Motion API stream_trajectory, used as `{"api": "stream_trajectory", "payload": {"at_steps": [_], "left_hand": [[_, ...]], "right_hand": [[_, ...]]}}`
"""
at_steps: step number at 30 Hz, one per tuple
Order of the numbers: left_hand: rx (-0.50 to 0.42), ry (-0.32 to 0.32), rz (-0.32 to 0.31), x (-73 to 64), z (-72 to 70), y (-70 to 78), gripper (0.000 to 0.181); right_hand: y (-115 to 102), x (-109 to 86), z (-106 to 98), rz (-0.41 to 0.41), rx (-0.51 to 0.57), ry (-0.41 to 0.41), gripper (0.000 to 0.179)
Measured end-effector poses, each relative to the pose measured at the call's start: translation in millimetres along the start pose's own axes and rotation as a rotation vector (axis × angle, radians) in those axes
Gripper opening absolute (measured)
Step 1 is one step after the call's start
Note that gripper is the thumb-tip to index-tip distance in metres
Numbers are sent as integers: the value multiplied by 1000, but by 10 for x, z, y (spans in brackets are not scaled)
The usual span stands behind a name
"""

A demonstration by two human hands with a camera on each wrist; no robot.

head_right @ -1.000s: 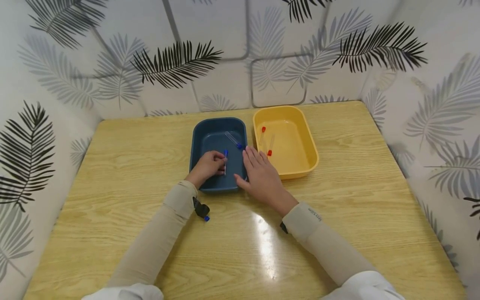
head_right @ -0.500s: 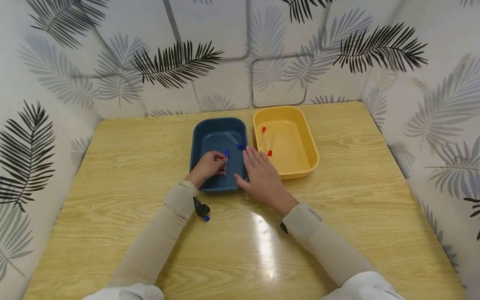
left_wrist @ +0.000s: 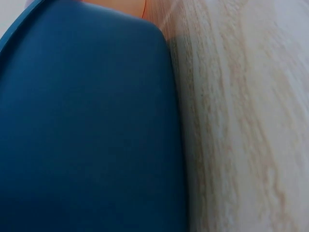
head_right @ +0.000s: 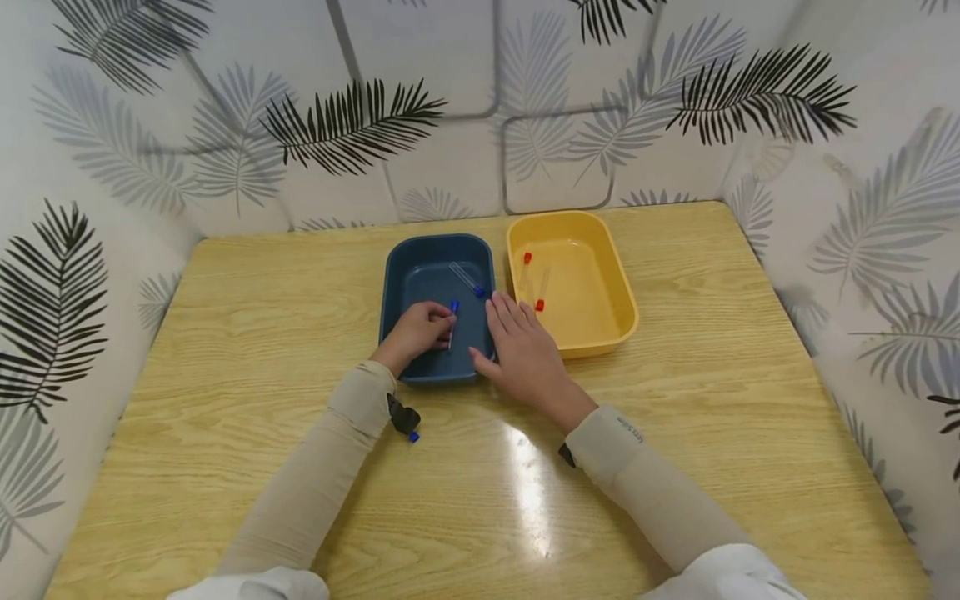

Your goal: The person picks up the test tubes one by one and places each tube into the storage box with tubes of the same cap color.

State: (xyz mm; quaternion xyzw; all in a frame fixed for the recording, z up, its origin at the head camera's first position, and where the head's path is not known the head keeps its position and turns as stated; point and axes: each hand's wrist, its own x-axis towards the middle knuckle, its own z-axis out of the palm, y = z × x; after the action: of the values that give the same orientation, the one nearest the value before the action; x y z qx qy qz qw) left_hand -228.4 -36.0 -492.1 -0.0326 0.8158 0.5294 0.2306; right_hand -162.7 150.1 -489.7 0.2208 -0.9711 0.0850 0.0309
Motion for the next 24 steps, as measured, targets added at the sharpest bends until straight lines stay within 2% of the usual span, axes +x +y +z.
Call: {"api": "stream_trajectory", "payload": {"at_steps": [24], "left_hand": [[-29,-7,-4,12,13,-10,25]], "right_hand": [[12,-9,0,-12,-20,9,77]]}}
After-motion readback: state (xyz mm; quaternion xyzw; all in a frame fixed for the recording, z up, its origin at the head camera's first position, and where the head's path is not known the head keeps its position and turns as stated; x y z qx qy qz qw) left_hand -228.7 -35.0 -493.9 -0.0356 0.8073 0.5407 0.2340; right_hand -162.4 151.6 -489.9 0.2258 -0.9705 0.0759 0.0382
